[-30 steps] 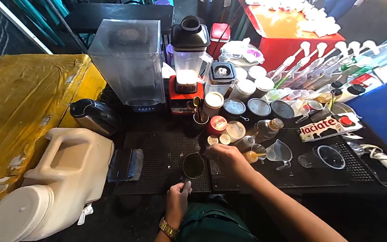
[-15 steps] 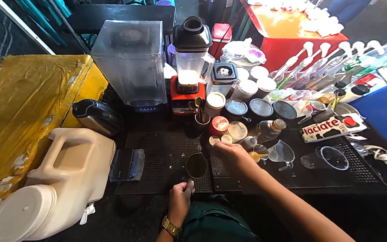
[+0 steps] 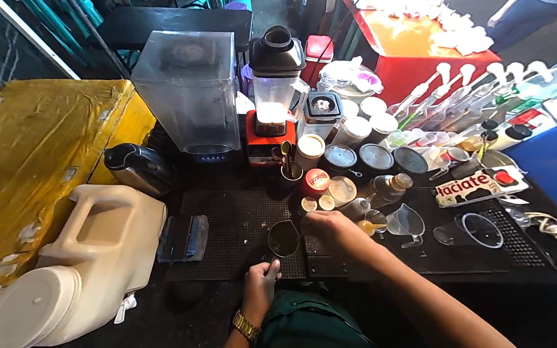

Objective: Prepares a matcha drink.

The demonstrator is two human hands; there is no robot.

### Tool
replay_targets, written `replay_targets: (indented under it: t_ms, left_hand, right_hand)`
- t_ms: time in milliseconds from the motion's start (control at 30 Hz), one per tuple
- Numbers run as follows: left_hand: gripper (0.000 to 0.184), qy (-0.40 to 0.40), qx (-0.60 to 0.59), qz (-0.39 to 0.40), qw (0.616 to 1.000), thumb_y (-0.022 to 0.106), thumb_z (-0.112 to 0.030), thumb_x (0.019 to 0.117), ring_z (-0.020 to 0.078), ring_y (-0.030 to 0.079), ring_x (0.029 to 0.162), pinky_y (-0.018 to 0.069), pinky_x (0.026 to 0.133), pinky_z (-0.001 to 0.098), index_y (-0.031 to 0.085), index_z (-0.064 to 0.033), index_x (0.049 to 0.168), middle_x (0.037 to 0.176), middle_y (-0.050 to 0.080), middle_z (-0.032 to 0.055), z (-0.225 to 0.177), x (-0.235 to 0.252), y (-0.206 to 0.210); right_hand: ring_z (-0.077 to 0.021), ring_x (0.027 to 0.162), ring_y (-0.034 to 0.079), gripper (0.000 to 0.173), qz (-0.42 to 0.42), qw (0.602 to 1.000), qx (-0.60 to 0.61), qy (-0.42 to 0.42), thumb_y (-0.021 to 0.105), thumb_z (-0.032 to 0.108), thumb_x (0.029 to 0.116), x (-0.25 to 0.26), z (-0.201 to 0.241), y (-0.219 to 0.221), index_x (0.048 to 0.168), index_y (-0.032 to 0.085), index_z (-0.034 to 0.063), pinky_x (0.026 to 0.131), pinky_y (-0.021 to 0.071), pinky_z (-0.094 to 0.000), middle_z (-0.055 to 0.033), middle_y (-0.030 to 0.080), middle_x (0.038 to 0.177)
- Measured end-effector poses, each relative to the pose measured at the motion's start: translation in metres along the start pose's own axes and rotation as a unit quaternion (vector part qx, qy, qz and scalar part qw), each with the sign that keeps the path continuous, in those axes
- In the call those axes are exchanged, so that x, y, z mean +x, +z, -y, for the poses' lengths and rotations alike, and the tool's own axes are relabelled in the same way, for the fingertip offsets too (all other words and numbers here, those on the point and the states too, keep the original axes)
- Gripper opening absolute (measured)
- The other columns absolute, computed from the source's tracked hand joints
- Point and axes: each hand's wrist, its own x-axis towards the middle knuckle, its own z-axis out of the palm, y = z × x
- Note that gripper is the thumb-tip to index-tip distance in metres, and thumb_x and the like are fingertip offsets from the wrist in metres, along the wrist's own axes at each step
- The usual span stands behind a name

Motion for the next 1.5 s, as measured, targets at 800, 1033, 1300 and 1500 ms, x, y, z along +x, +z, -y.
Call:
replay_targets:
  t_ms: [800,1033,1300,1500]
  left_hand:
    - [0.038,0.000,0.006,-0.009,1.000,0.059,-0.028,0.1016,0.0131,0.072,0.070,0.0600,0.071,0.0348,0.068,-0.0077,0.070,0.072,0.072,0.0025,0.001,-0.001,0.001]
    - [0.036,-0.009,0.028,-0.022,0.999,0.061,-0.027,0.1022,0.0115,0.071,0.071,0.0581,0.070,0.0330,0.071,-0.0069,0.074,0.075,0.074,0.0018,-0.002,0.000,-0.001]
    - [0.036,-0.009,0.019,-0.022,1.000,0.061,-0.028,0.1022,0.0124,0.072,0.072,0.0598,0.071,0.0337,0.071,-0.0066,0.074,0.075,0.075,0.0024,-0.002,0.001,0.001]
    - [0.037,0.009,0.030,-0.013,0.999,0.059,-0.025,0.1030,0.0138,0.073,0.071,0.0612,0.072,0.0347,0.069,-0.0054,0.073,0.074,0.074,0.0039,0.000,0.002,0.004]
  right_hand:
    - [-0.0131,0.084,0.070,0.019,0.006,1.000,0.007,-0.002,0.058,0.022,0.1034,-0.004,-0.004,0.010,0.101,0.072,0.0095,0.079,0.0592,-0.0369,-0.0020,0.072,0.092]
    - [-0.0130,0.087,0.071,0.017,-0.052,0.998,0.032,-0.024,0.058,0.015,0.1026,-0.006,-0.007,0.025,0.104,0.073,0.0075,0.082,0.0603,-0.0340,-0.0037,0.073,0.097]
    - [-0.0115,0.083,0.070,0.015,-0.070,0.997,0.012,-0.029,0.059,0.013,0.1018,-0.003,-0.007,0.017,0.102,0.073,0.0075,0.078,0.0609,-0.0327,-0.0025,0.073,0.094]
    - [-0.0149,0.077,0.068,0.015,-0.072,0.997,-0.025,0.011,0.060,0.016,0.1013,-0.002,-0.010,0.004,0.097,0.071,0.0078,0.073,0.0596,-0.0371,-0.0034,0.069,0.085]
